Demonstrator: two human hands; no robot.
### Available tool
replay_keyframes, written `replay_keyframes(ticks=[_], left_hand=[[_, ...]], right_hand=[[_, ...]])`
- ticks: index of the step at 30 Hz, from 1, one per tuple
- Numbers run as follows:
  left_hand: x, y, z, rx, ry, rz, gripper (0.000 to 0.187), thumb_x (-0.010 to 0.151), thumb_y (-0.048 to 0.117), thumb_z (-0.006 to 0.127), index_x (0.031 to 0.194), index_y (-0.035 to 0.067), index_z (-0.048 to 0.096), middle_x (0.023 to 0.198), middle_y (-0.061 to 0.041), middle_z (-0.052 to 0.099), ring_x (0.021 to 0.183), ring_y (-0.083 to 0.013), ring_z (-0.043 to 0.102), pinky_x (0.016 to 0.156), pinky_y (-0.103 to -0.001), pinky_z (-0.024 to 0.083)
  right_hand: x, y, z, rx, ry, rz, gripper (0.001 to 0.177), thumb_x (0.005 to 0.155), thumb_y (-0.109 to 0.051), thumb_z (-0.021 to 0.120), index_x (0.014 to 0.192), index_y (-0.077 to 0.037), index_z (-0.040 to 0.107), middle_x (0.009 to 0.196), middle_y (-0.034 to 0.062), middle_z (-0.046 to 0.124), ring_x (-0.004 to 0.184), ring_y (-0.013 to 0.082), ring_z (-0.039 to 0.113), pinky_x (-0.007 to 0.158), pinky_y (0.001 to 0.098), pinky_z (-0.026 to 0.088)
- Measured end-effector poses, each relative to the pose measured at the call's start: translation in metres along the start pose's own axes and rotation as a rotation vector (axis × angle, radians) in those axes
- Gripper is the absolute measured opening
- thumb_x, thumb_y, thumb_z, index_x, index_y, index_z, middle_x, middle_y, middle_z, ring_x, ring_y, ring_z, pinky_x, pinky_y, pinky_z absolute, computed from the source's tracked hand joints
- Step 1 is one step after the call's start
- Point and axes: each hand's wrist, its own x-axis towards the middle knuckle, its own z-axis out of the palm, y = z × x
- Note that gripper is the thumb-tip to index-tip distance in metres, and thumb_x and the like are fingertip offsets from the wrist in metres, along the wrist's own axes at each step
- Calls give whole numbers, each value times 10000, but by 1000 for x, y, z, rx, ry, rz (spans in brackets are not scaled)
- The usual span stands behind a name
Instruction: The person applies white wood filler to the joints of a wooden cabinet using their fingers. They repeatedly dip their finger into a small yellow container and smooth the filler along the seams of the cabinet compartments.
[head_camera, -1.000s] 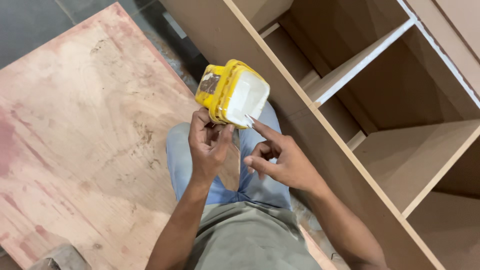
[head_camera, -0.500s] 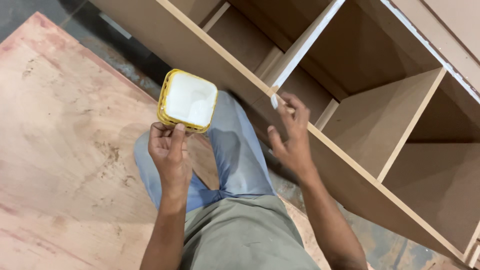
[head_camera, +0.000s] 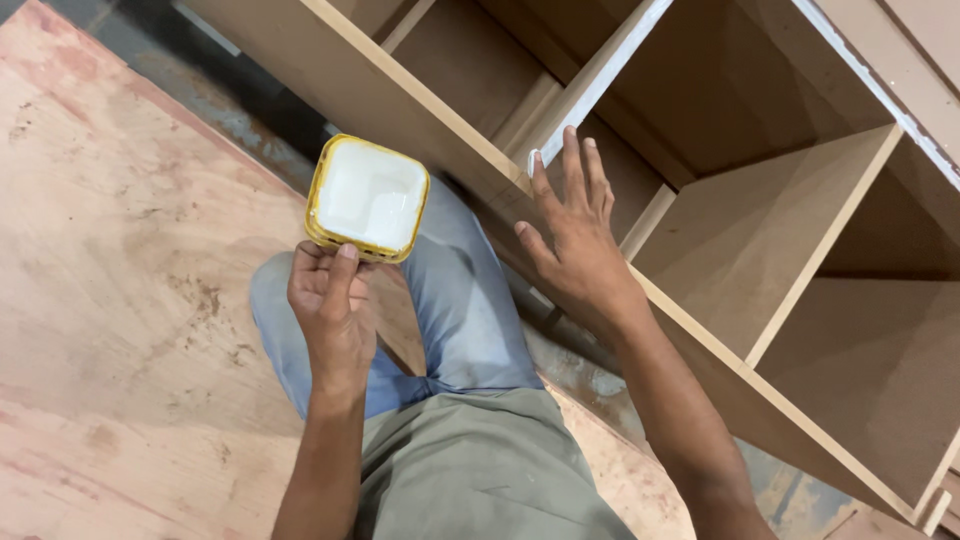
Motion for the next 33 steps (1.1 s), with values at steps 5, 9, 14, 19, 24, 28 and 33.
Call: replay_keyframes(ticks=[5, 9, 14, 19, 24, 28, 33], left_hand=[[-1, 2, -3, 25, 2, 23, 252, 1044, 48, 652, 1253, -38, 542, 1141, -108, 639, 1005, -138, 630, 934, -303, 534], [0, 6, -2, 7, 4, 20, 261, 1028, 45, 649, 1250, -34, 537, 1162, -114, 640, 1028, -153, 648, 953, -319, 553], [1, 9, 0, -9, 4, 22, 260, 1015, 51, 637, 1237, -21, 524, 1168, -115, 642, 1043, -154, 658, 966, -331, 567], [1, 4, -1, -7, 4, 25, 253, 1041, 38, 649, 1253, -33, 528, 1159, -119, 635, 1029, -147, 634, 957, -313, 536], [1, 2, -1, -33, -15, 38, 250, 1051, 35, 650, 1259, -35, 530, 1153, -108, 627, 1035, -142, 614, 962, -315, 523], [5, 3, 5, 18, 12, 19, 294, 1019, 59, 643, 1272, -32, 523, 1166, -114, 643, 1047, -153, 628, 962, -321, 531], [4, 2, 11, -1, -61, -26, 319, 1019, 77, 641, 1295, -35, 527, 1198, -120, 648, 1072, -171, 639, 982, -351, 539]], right_hand=[[0, -5, 4, -274, 54, -67, 700, 994, -327, 606, 1597, -39, 396, 1697, 238, 39, 1564, 453, 14, 1243, 604, 86], [-13, -4, 5, -391, 44, -119, 654, 1006, -345, 600, 1588, -91, 441, 1708, 210, 85, 1576, 426, 44, 1257, 594, 95], [-14, 15, -6, -268, 9, -192, 568, 992, -353, 620, 1528, -196, 522, 1715, 204, 103, 1578, 422, 47, 1259, 592, 98], [7, 33, -13, -56, -2, -173, 615, 994, -362, 626, 1567, -178, 497, 1741, 194, 81, 1601, 439, 36, 1274, 596, 122], [9, 33, -9, -126, -85, -332, 586, 949, -402, 676, 1496, -229, 558, 1701, 199, 97, 1549, 454, 22, 1209, 625, 83], [-2, 25, -14, -114, -3, -341, 641, 904, -332, 693, 1509, -191, 537, 1686, 226, 137, 1549, 447, 74, 1218, 620, 122], [-39, 3, -10, 313, 338, -147, 641, 940, -117, 649, 1562, -165, 497, 1380, 193, 592, 1300, 331, 585, 1114, 436, 503]])
